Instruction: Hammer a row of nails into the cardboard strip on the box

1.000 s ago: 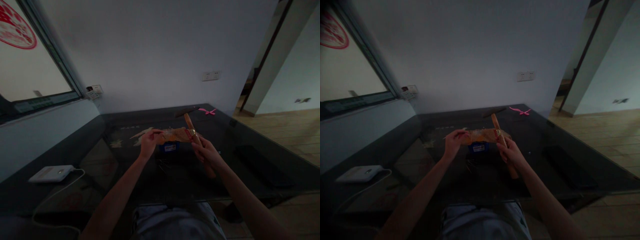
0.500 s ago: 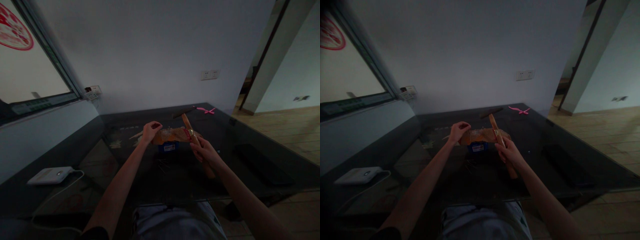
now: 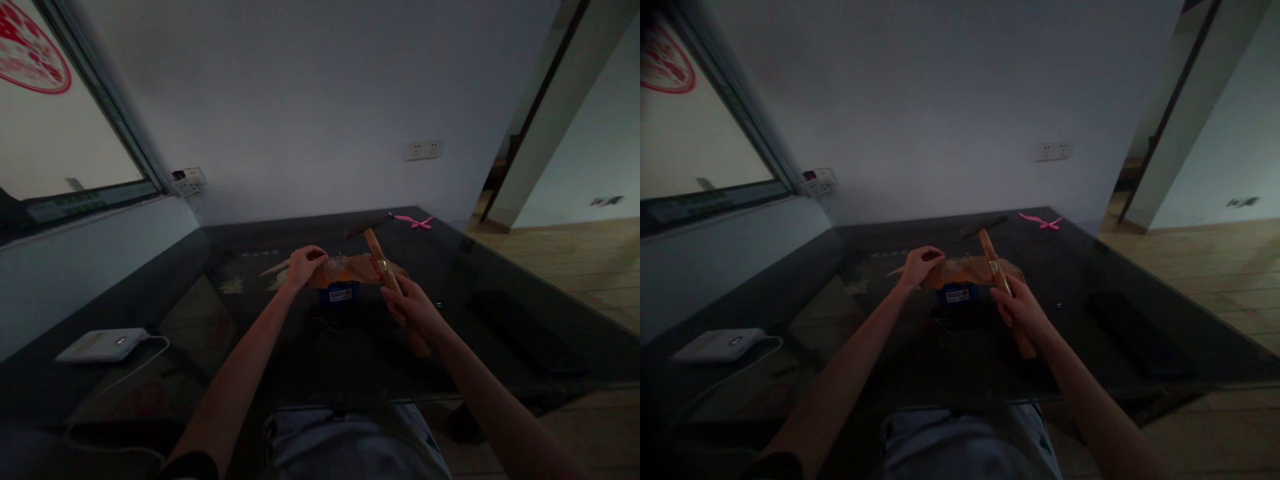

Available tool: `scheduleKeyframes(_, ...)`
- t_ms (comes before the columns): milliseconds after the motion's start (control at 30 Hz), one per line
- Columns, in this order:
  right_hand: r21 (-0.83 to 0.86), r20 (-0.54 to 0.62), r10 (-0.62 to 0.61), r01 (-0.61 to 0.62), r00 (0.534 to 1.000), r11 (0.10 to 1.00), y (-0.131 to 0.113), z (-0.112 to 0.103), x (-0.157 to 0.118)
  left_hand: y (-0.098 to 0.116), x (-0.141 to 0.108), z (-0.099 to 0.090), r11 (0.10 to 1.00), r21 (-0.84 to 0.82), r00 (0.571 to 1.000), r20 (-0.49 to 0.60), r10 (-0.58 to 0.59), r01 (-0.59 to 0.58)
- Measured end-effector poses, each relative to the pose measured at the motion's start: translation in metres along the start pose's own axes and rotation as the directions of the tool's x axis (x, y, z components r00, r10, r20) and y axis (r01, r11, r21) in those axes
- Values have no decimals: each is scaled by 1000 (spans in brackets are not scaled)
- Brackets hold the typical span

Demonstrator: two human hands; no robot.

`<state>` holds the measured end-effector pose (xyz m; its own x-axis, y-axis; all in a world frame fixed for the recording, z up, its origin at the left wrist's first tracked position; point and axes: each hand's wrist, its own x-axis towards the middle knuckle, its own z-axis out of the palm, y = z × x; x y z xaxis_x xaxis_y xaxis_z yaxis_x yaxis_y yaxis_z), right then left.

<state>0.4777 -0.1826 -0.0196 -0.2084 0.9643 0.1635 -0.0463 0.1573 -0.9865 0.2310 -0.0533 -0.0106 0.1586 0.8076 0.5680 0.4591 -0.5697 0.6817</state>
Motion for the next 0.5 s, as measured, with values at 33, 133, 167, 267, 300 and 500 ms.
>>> scheduleKeyframes(33,-1,-1,-2,2,1000,1000,0,0,0,1,0,0,1000,7,1000,-2,1,-1)
scheduleKeyframes(133,10,2,1,-1,1000,1000,-1,1,-1,5,-1,-1,999,40,1000,-10,7,-6)
scheduleKeyframes(167,13,5,4,-4,1000,1000,-1,1,-1,7,-1,-1,998,54,1000,-11,9,-8)
scheduleKeyframes(267,14,7,9,-9,1000,1000,-1,1,0,9,-1,-1,997,81,1000,1,16,-16)
scheduleKeyframes(300,13,6,7,-7,1000,1000,-1,1,0,9,0,-1,996,85,1000,7,18,-18)
scheduleKeyframes(500,-30,9,-7,7,1000,1000,0,0,0,10,1,-1,996,85,999,40,29,-32)
